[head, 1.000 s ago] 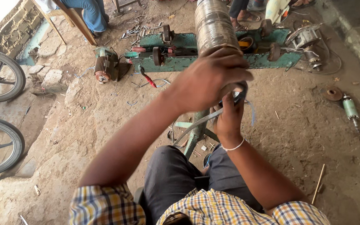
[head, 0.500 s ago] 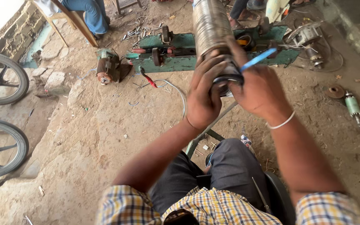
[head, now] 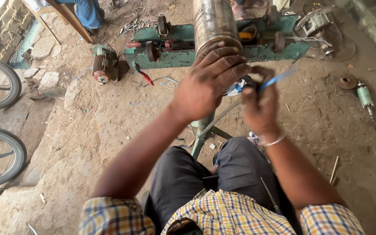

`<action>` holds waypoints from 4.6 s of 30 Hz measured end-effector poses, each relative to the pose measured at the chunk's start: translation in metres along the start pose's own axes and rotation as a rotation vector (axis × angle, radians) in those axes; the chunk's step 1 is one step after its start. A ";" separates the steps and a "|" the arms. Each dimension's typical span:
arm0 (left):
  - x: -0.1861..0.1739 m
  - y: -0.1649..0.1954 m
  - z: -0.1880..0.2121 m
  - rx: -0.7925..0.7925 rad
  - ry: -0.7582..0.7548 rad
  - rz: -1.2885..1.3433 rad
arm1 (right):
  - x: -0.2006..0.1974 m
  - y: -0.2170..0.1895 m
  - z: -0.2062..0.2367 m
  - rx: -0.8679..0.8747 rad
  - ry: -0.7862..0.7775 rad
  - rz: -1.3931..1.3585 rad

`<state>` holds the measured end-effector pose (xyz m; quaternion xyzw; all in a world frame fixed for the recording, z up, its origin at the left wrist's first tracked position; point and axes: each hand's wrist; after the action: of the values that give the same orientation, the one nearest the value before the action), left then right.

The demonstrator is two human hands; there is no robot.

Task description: The person sits at a workshop bench and wraps a blue plastic strap around a coil of white wire wound on a metal drum. They pull the strap tight around the coil, cut the strap with scissors, and tie it to hold the wire bundle together on the drum.

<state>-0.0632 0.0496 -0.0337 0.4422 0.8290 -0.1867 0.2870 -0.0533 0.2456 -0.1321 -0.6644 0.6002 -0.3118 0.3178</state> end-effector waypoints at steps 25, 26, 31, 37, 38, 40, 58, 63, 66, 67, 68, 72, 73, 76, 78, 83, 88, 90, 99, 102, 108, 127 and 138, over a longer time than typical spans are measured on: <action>0.012 0.036 0.072 -0.869 0.152 0.557 | -0.007 -0.017 0.008 -0.113 0.087 0.174; 0.014 0.034 0.071 -0.903 0.119 0.610 | -0.004 -0.016 0.010 -0.067 0.053 0.201; 0.042 0.040 0.064 -0.894 0.239 1.008 | 0.009 -0.017 0.006 -0.073 0.090 0.362; 0.038 0.043 0.069 -0.816 0.269 0.964 | 0.006 -0.030 -0.010 -0.272 -0.008 0.419; 0.033 0.043 0.070 -0.809 0.289 0.810 | 0.001 -0.034 -0.014 -0.292 -0.003 0.480; 0.023 0.045 0.073 -0.795 0.322 0.506 | -0.008 -0.042 -0.022 -0.362 -0.072 0.439; 0.042 0.036 0.070 -0.687 0.730 0.100 | 0.017 -0.122 -0.088 -0.581 -0.730 0.905; 0.045 0.029 0.070 -0.580 0.764 0.066 | 0.028 -0.136 -0.107 -0.291 -0.881 0.836; 0.045 0.025 0.069 -0.514 0.767 0.027 | 0.032 -0.138 -0.116 -0.256 -0.941 0.865; 0.044 0.024 0.069 -0.489 0.762 0.011 | 0.033 -0.137 -0.118 -0.302 -0.948 0.849; 0.044 0.023 0.068 -0.491 0.767 0.012 | 0.033 -0.136 -0.119 -0.348 -0.956 0.833; 0.041 0.024 0.069 -0.547 0.733 0.025 | 0.030 -0.133 -0.121 -0.378 -0.989 0.751; 0.040 0.026 0.069 -0.574 0.721 0.028 | 0.029 -0.133 -0.120 -0.392 -0.982 0.794; 0.036 0.033 0.076 -0.722 0.721 0.558 | 0.028 -0.132 -0.114 -0.398 -0.930 0.840; 0.036 0.036 0.080 -0.729 0.719 0.597 | 0.028 -0.132 -0.109 -0.383 -0.888 0.838; 0.049 0.039 0.084 -0.846 0.710 0.724 | 0.020 -0.126 -0.099 -0.409 -0.795 0.852; 0.046 0.034 0.092 -0.956 0.661 1.129 | -0.003 -0.113 -0.091 -0.623 -0.660 1.017; 0.033 0.031 0.099 -0.778 0.554 0.565 | -0.011 -0.108 -0.080 -0.619 -0.565 0.915; -0.024 0.012 0.080 0.059 0.015 -0.312 | -0.008 -0.049 -0.006 -0.867 -0.360 0.898; -0.033 -0.001 0.053 0.266 -0.123 -0.541 | -0.010 -0.047 -0.017 -0.898 -0.328 1.037; -0.039 -0.015 0.021 0.442 -0.280 -0.616 | -0.005 -0.061 -0.025 -0.848 -0.387 1.012; -0.046 -0.019 0.008 0.478 -0.333 -0.522 | -0.019 -0.060 -0.036 -0.898 -0.556 1.046; -0.040 -0.003 -0.010 0.472 -0.504 -0.636 | -0.035 -0.048 -0.041 -0.923 -0.594 0.986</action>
<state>-0.0507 0.0285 -0.0004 0.1602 0.7628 -0.5504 0.2993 -0.0604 0.2825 -0.0702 -0.4398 0.7880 0.3447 0.2583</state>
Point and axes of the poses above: each hand's wrist, its own z-axis away from the middle knuckle, its own x-axis out of the palm, y = z × x, and after that the axes turned 8 degrees about -z, right-handed
